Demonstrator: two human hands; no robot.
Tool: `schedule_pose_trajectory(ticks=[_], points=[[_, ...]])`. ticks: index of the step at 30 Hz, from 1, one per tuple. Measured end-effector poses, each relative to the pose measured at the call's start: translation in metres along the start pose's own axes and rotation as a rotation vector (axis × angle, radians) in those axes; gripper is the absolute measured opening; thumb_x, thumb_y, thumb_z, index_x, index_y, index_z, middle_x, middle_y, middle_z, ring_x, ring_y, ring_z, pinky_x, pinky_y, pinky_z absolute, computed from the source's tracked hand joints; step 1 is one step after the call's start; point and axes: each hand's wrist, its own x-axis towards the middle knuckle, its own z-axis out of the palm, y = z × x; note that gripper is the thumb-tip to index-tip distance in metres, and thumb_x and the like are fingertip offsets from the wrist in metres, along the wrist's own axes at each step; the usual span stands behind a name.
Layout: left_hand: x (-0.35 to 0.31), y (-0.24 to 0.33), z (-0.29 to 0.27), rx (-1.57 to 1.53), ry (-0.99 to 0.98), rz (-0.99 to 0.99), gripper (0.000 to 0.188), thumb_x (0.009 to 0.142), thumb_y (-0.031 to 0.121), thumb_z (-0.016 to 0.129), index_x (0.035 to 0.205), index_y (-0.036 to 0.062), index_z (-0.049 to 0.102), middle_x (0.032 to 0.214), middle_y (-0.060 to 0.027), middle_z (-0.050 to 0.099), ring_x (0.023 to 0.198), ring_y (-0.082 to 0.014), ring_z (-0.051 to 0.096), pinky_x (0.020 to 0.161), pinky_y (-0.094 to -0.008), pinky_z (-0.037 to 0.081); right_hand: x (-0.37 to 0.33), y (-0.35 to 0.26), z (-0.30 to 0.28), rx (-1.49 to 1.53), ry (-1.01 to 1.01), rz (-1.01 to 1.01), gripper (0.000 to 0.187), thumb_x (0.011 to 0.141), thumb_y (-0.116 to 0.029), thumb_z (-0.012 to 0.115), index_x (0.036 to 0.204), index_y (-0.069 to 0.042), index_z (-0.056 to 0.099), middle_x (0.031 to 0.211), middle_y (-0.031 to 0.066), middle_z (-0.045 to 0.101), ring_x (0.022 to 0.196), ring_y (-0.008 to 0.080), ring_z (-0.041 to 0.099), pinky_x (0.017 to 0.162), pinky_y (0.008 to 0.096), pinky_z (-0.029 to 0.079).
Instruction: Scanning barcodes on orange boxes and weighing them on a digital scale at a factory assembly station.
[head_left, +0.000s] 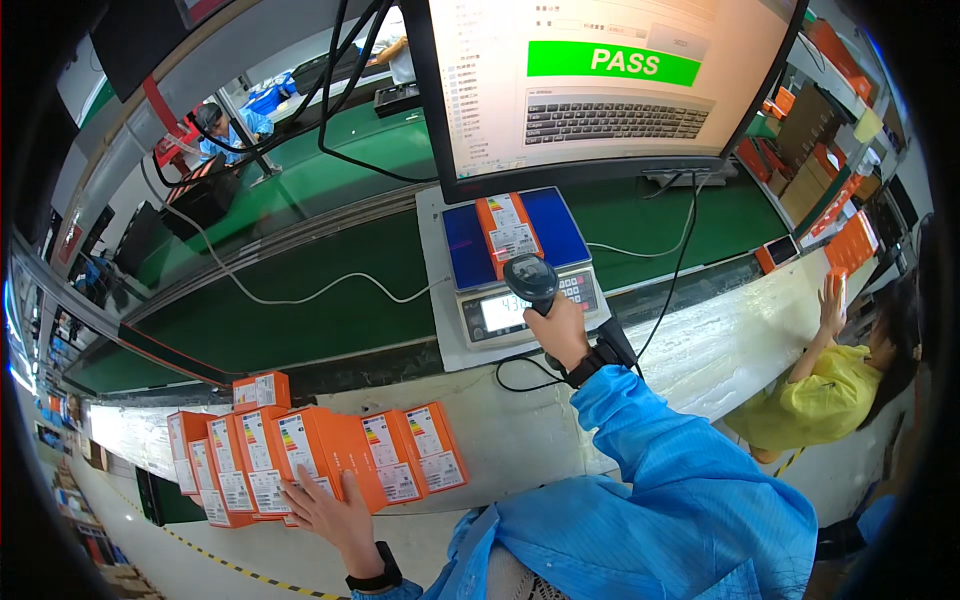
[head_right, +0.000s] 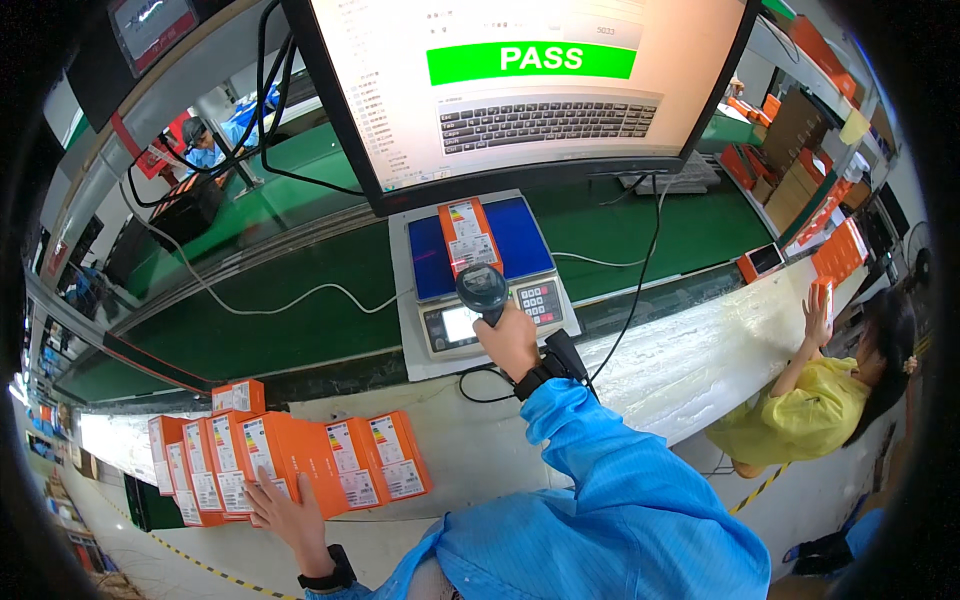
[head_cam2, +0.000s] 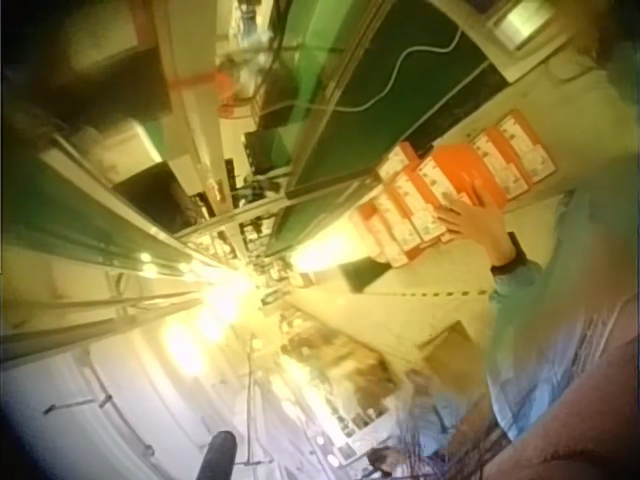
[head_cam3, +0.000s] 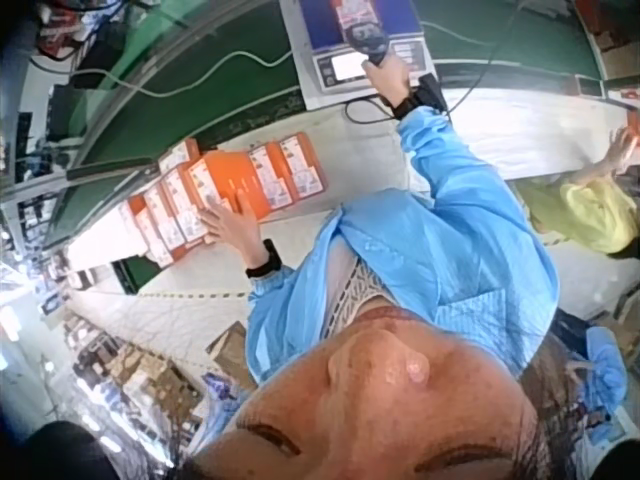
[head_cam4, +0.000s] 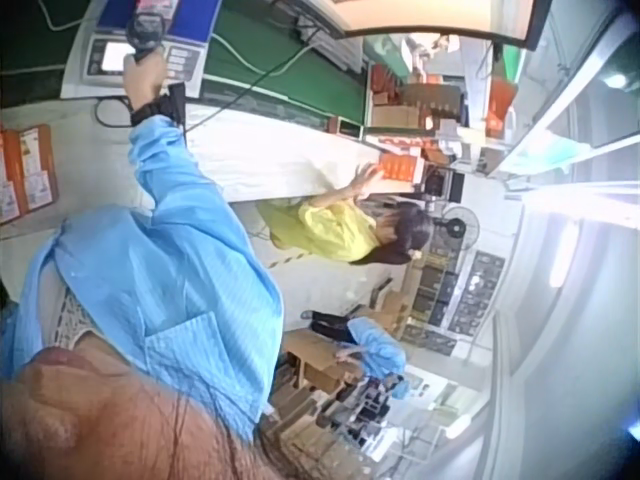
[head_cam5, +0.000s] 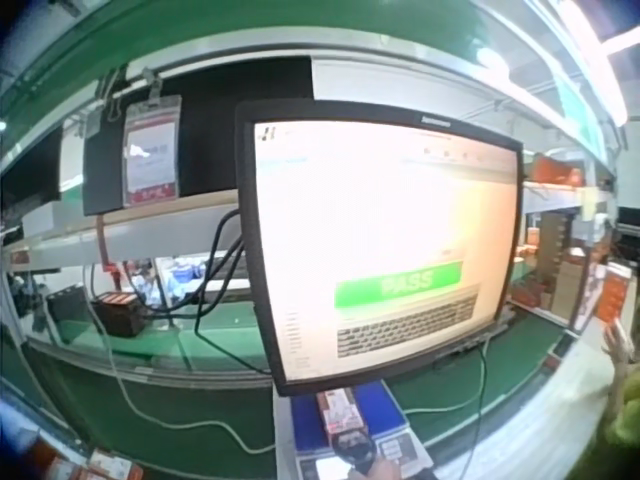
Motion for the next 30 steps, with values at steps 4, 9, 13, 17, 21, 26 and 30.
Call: schedule_pose_trajectory(ticks=[4, 9, 13, 17, 21, 26, 30], points=[[0.001, 0.002, -0.002, 0.005, -0.017, -0.016, 0.074, 0.087, 0.048, 0.056, 0.144, 0.0107, 0.028, 0.151, -0.0231, 0.019, 0.14, -0.0408, 0.016, 0.108, -0.0609, 0.017, -0.001, -0.003, 0.0, 0.022, 0.002, 0.019, 0.035, 0.071, -0.024, 0.065, 0.093, 0.004, 0.063, 0.082, 0.0253, 0.066, 0.082, 0.0421, 0.063, 0.075, 0.046, 0.05], [0.0, 0.001, 0.0, 0.008, -0.016, -0.018, 0.074, 0.087, 0.048, 0.056, 0.145, 0.0107, 0.028, 0.151, -0.0233, 0.019, 0.14, -0.0411, 0.016, 0.108, -0.0612, 0.017, 0.003, -0.004, 0.001, 0.033, -0.018, 0.015, 0.035, 0.071, -0.024, 0.065, 0.091, 0.005, 0.063, 0.082, 0.0256, 0.065, 0.082, 0.0422, 0.063, 0.075, 0.0462, 0.05], [-0.001, 0.001, 0.0, -0.003, -0.009, -0.009, 0.074, 0.087, 0.047, 0.056, 0.145, 0.0107, 0.027, 0.15, -0.0239, 0.018, 0.14, -0.0418, 0.015, 0.108, -0.0617, 0.016, 0.004, -0.009, 0.0, 0.03, -0.023, 0.023, 0.034, 0.071, -0.023, 0.065, 0.09, 0.004, 0.063, 0.082, 0.0254, 0.066, 0.082, 0.0423, 0.063, 0.075, 0.0464, 0.05], [-0.001, 0.002, -0.001, -0.002, -0.015, -0.009, 0.074, 0.087, 0.049, 0.056, 0.144, 0.0106, 0.028, 0.15, -0.024, 0.018, 0.14, -0.042, 0.015, 0.108, -0.0617, 0.016, 0.004, -0.007, 0.003, 0.034, 0.003, 0.016, 0.031, 0.071, -0.022, 0.066, 0.089, 0.003, 0.063, 0.082, 0.0249, 0.066, 0.081, 0.0425, 0.063, 0.075, 0.0465, 0.05], [0.0, 0.001, -0.001, -0.013, -0.021, -0.015, 0.074, 0.088, 0.05, 0.055, 0.144, 0.0107, 0.028, 0.15, -0.024, 0.019, 0.14, -0.042, 0.015, 0.108, -0.0618, 0.015, 0.004, -0.005, 0.007, 0.032, 0.02, 0.011, 0.03, 0.071, -0.022, 0.066, 0.089, 0.002, 0.063, 0.081, 0.0241, 0.066, 0.081, 0.0421, 0.063, 0.074, 0.0458, 0.051], [0.002, -0.001, 0.003, 0.014, 0.007, -0.001, 0.074, 0.088, 0.052, 0.053, 0.145, 0.0113, 0.028, 0.15, -0.0239, 0.019, 0.14, -0.0424, 0.016, 0.108, -0.0613, 0.015, 0.004, -0.006, 0.009, 0.043, 0.035, 0.005, 0.03, 0.071, -0.022, 0.066, 0.089, 0.002, 0.064, 0.081, 0.0238, 0.066, 0.08, 0.0416, 0.063, 0.073, 0.0454, 0.051], [0.005, 0.008, -0.004, -0.014, 0.016, 0.014, 0.073, 0.088, 0.049, 0.055, 0.144, 0.0101, 0.029, 0.15, -0.0243, 0.02, 0.14, -0.0429, 0.016, 0.108, -0.062, 0.015, 0.004, -0.005, 0.003, 0.085, 0.065, -0.004, 0.032, 0.071, -0.023, 0.067, 0.091, 0.002, 0.063, 0.08, 0.0243, 0.065, 0.081, 0.0418, 0.063, 0.072, 0.0457, 0.051]])
